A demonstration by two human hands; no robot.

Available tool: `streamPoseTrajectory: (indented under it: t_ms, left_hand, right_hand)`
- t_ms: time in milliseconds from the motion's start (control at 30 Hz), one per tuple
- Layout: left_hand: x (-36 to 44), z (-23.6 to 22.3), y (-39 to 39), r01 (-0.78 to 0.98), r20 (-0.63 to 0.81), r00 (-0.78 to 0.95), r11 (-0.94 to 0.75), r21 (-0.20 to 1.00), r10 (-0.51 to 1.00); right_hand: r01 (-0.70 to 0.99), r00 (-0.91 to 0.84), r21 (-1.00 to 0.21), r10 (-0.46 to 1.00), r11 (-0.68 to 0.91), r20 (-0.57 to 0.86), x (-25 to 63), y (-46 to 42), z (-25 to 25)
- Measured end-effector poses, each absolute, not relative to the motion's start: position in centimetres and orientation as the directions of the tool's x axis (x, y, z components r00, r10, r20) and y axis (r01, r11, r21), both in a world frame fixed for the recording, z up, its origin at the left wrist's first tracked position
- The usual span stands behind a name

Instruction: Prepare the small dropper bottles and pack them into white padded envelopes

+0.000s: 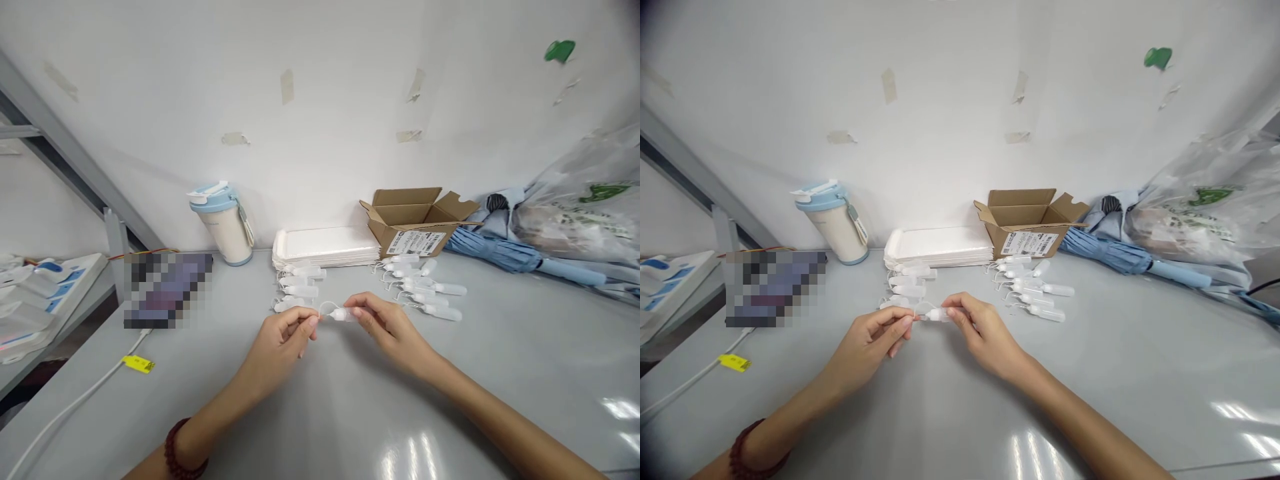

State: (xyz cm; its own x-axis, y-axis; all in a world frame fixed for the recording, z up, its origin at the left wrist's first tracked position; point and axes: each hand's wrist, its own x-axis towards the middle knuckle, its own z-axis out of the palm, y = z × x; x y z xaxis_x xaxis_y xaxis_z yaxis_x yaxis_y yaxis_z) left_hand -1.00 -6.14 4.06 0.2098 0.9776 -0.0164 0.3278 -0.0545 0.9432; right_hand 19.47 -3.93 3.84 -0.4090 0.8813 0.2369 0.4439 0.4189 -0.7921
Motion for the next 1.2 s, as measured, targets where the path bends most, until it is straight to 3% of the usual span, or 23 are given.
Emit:
streamPoseTrajectory:
  t_ms: [467,633,867,1200]
  left_hand:
    - [-1.1,3.8,-5.9,0.155,-0.109,0.273,0.068,0.986,0.956]
    - [-0.8,3.7,-6.3,0.237,-0.064,0.220,0.011,0.972,0.973]
    - [-0.1,2.8,-7.1,0.279,-0.023,0.164,-0.024,0.960,0.986]
    - [0.1,2.7,-7.3,0.290,-0.011,0.184,-0.044,0.956,0.983]
  right_hand:
    - [0.409,-0.438,-0.817,0.873,0.407,0.215,19.3,-4.2,3.6]
    - [0.440,-0.433,-0.746,0.846,0.499,0.311,18.9,-4.5,3.2]
    - [0.476,-0.428,-0.559,0.734,0.679,0.526,18.1,-5.2,2.0]
    - [0.499,-0.387,-0.505,0.702,0.704,0.598,17.5,-5.8,1.0]
